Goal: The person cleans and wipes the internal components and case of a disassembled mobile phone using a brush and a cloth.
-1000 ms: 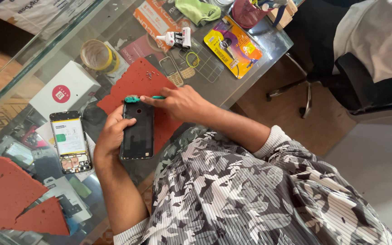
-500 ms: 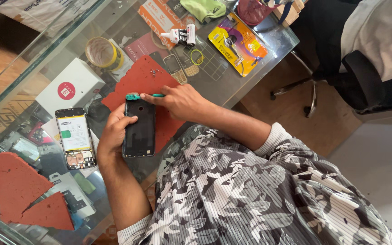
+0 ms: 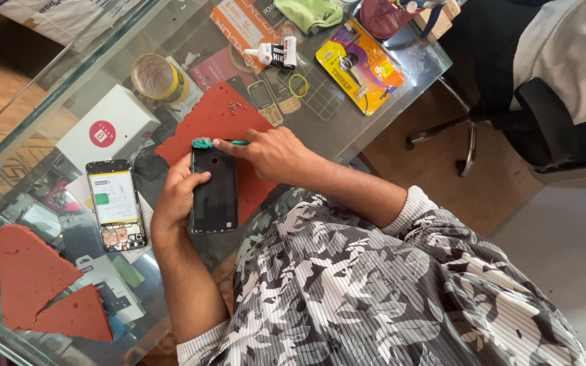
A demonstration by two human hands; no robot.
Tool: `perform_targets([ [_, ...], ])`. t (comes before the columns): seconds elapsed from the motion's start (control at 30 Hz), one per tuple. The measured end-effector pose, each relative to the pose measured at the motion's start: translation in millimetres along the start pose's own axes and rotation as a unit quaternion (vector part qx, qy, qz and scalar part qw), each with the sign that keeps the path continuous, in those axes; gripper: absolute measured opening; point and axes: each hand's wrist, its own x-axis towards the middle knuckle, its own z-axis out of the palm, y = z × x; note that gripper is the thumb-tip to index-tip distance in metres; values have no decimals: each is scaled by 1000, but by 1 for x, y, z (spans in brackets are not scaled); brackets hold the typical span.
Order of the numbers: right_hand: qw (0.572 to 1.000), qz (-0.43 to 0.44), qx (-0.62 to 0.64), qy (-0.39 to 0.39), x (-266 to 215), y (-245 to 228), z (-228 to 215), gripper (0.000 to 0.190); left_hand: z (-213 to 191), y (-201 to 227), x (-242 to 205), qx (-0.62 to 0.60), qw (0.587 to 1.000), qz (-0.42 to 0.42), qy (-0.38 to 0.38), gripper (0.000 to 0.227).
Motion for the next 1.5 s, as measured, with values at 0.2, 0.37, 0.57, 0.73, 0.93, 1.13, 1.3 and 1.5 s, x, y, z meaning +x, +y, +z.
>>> perform_targets([
  [0.2, 998, 35, -12, -50, -22, 4, -27, 68, -15, -20, 14, -16, 998, 39, -41, 42],
  [0.37, 999, 29, -16, -39, -22, -2, -40, 62, -12, -25, 10, -13, 999, 38, -13, 37],
  [0.57, 999, -33, -6, 34, -1, -7, -20, 65, -5, -12, 10, -39, 999, 28, -18, 39],
  [0.73, 993, 56, -62, -85, -21, -3, -45, 66, -9, -22, 11, -60, 997, 36, -16, 33],
  [0.93, 995, -79, 1, 68, 6, -4, -19, 68, -14, -25, 16, -14, 999, 43, -10, 35],
  [1.13, 996, 50, -30, -62, -18, -1, -37, 67, -12, -25, 15, -39, 999, 34, -3, 37],
  [1.3, 996, 21, -65, -61, -17, 6, -36, 71, -11, -25, 14, -14, 999, 52, -6, 37],
  [1.5, 999, -25, -21, 42, -3, -1, -8, 73, -8, -22, 13, -16, 999, 37, 9, 31],
])
